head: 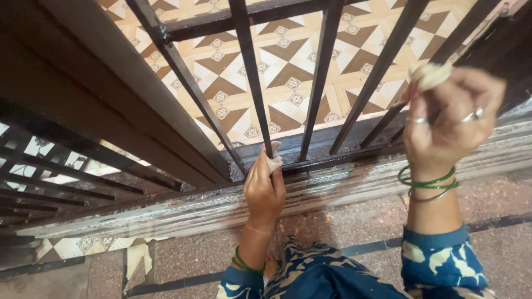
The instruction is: The person wipes the vertical bars of a metal gate using a cloth in each hand, moving them vertically along the bars.
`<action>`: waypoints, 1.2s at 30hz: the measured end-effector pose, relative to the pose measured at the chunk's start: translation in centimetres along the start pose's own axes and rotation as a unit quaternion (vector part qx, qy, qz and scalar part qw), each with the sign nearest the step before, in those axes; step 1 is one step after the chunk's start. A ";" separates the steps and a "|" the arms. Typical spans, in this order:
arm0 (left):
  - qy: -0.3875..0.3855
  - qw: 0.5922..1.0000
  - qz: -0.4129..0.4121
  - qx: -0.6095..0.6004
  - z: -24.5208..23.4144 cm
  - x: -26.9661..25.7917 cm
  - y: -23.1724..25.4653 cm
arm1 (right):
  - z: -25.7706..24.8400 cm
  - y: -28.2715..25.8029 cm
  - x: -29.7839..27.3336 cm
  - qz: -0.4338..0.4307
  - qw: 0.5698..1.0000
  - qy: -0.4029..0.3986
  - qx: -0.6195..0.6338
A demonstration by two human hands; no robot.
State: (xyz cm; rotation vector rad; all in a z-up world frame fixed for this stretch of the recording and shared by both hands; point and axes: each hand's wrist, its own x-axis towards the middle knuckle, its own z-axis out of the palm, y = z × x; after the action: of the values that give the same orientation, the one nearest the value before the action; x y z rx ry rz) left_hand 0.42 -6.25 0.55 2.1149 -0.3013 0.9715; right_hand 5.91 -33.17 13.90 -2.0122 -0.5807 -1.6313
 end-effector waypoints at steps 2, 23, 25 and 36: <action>0.007 0.999 -0.028 -0.028 0.2 0.2 0.3 | -0.6 -1.1 -2.6 0.056 0.998 -0.022 0.021; 0.100 0.989 0.102 0.029 3.1 9.1 8.5 | -4.3 -0.4 -7.2 0.128 0.986 -0.104 -0.022; 0.075 0.993 0.082 0.026 3.2 7.9 7.9 | -4.8 0.9 -4.0 0.065 0.995 -0.048 -0.066; 0.009 0.997 0.065 0.037 3.8 3.5 5.1 | -3.2 4.7 -0.1 0.044 0.999 -0.003 -0.018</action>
State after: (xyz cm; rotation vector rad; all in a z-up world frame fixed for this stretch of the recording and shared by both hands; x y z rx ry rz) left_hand 2.38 -12.14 4.32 2.1751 -0.4035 1.0911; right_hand 6.27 -38.87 13.83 -2.0396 -0.4606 -1.5939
